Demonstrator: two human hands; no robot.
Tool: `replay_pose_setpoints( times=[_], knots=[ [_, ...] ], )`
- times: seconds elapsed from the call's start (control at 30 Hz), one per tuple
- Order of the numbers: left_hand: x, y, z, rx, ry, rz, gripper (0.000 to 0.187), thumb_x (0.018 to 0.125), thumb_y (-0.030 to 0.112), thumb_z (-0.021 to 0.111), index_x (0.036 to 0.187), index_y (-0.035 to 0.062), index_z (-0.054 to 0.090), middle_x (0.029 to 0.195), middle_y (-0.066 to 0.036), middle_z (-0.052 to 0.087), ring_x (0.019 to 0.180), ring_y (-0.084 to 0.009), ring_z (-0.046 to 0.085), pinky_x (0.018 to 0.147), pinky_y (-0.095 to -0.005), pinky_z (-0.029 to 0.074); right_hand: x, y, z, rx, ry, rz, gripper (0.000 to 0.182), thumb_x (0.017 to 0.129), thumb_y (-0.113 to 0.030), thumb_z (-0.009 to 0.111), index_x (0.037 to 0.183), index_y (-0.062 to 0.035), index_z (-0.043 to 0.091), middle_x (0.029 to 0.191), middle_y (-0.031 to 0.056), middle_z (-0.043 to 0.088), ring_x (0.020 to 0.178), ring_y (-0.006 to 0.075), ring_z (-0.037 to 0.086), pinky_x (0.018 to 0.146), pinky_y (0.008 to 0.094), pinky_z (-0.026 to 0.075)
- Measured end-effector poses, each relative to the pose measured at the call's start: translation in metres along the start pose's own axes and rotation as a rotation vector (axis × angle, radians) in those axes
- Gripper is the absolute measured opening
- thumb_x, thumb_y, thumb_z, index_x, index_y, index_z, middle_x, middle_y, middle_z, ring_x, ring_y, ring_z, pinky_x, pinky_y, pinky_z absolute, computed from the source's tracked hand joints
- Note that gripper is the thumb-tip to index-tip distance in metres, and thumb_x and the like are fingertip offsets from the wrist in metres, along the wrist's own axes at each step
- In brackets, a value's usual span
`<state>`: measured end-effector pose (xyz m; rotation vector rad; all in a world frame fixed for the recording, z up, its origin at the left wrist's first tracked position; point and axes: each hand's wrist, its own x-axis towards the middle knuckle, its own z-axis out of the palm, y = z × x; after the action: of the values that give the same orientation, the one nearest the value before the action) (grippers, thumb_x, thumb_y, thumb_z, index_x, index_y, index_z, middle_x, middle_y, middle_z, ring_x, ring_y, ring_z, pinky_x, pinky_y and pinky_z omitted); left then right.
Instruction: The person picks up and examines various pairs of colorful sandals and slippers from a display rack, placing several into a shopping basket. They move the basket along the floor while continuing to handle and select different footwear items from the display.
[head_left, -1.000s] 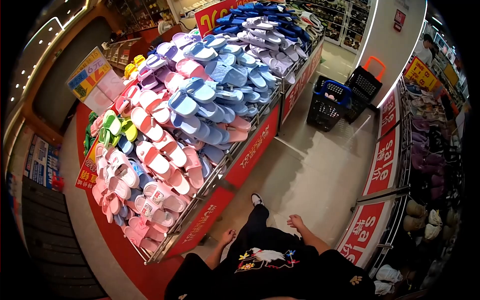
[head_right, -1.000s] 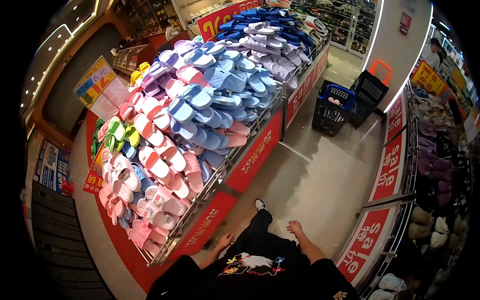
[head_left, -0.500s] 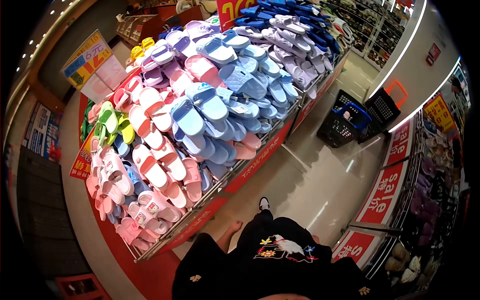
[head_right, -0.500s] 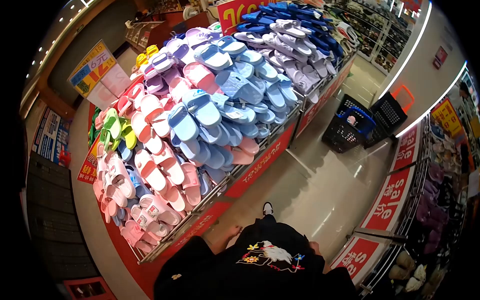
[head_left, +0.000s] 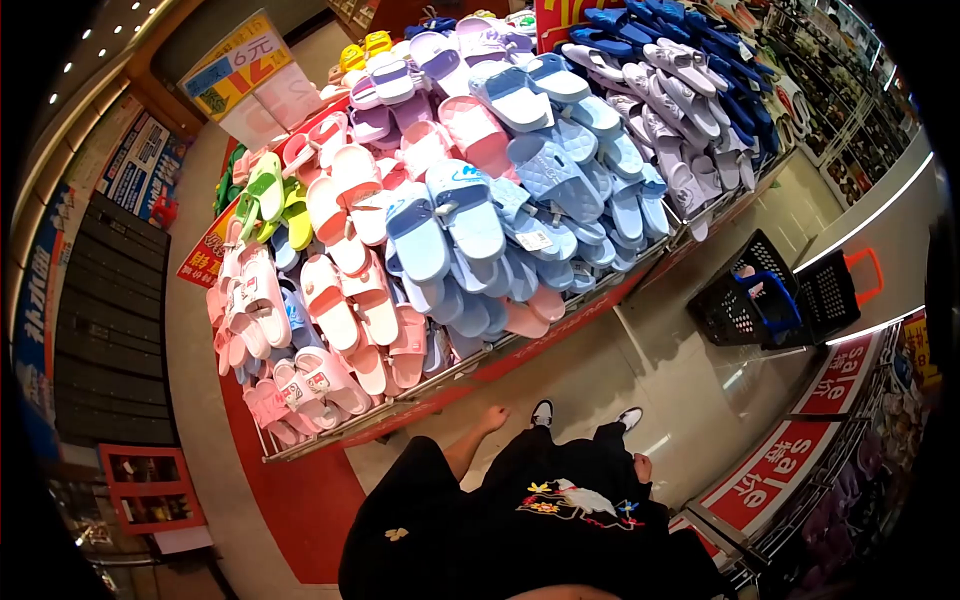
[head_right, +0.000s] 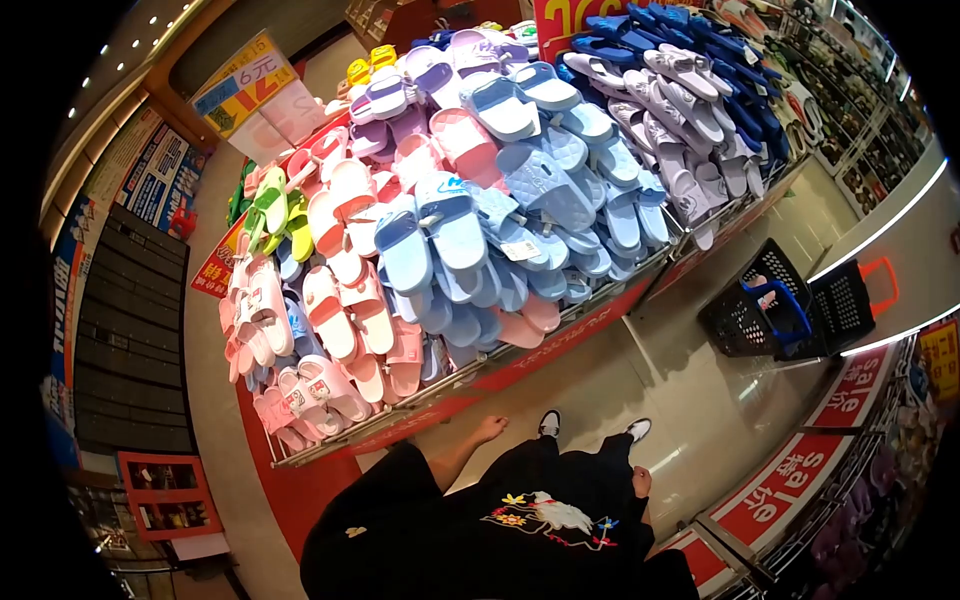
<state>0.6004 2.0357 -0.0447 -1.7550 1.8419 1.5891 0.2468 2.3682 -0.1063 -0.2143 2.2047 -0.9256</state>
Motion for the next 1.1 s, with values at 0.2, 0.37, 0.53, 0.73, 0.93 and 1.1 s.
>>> replay_pose_setpoints(
  times=[0.2,0.37,0.53,0.73,0.93,1.1],
  knots=[
    [-0.062,-0.041,-0.005,-0.226,0.129,-0.321,0.030,0.087,0.027,0.049,0.085,-0.0002,0.063,0.076,-0.010,0.062,0.066,-0.0216,0.059,0.059,-0.0363,0.047,0.044,0.004,-0.016,-0.122,0.074,-0.033,0.032,0.084,-0.024,0.052,0.085,0.0062,0.062,0.081,0.0217,0.064,0.075,0.0251,0.061,0.069,0.0349,0.047],
    [-0.078,0.006,0.028,-0.329,-0.018,-0.264,0.032,0.088,0.029,0.050,0.096,-0.0003,0.060,0.080,-0.007,0.061,0.065,-0.0175,0.057,0.053,-0.0300,0.046,0.097,-0.017,-0.050,-0.019,0.044,0.121,0.027,0.083,-0.024,0.055,0.088,0.0001,0.065,0.080,0.0119,0.066,0.079,0.0202,0.062,0.073,0.0314,0.048],
    [-0.014,0.118,0.092,0.071,-0.099,-0.078,0.034,0.091,0.031,0.049,0.102,-0.0007,0.058,0.084,-0.009,0.062,0.075,-0.0192,0.059,0.068,-0.0320,0.046,0.152,-0.022,-0.088,0.070,0.053,0.051,0.027,0.088,-0.026,0.051,0.093,-0.0018,0.061,0.069,0.0069,0.062,0.059,0.0150,0.058,0.056,0.0290,0.048],
    [0.031,0.303,0.133,-0.046,-0.028,0.273,0.034,0.095,0.031,0.045,0.115,0.0053,0.055,0.102,-0.007,0.062,0.086,-0.0149,0.060,0.072,-0.0267,0.045,0.194,-0.144,-0.181,0.027,0.120,-0.195,0.022,0.089,-0.020,0.050,0.100,-0.0047,0.061,0.079,0.0116,0.065,0.075,0.0222,0.064,0.068,0.0309,0.049],
    [0.051,0.339,0.144,0.078,-0.090,0.265,0.035,0.095,0.030,0.045,0.116,0.0050,0.057,0.101,-0.006,0.063,0.089,-0.0144,0.058,0.077,-0.0267,0.044,0.248,-0.282,-0.264,0.114,0.289,-0.440,0.016,0.091,-0.012,0.048,0.100,-0.0040,0.060,0.085,0.0121,0.065,0.077,0.0250,0.063,0.068,0.0332,0.048],
    [0.087,0.213,0.152,-0.131,-0.226,-0.077,0.037,0.094,0.031,0.047,0.113,0.0001,0.058,0.103,-0.012,0.063,0.093,-0.0188,0.061,0.083,-0.0308,0.046,0.294,-0.362,-0.320,-0.028,0.494,-0.656,0.015,0.087,-0.006,0.051,0.099,-0.0039,0.059,0.092,0.0138,0.063,0.085,0.0310,0.060,0.074,0.0368,0.047]
  ],
)
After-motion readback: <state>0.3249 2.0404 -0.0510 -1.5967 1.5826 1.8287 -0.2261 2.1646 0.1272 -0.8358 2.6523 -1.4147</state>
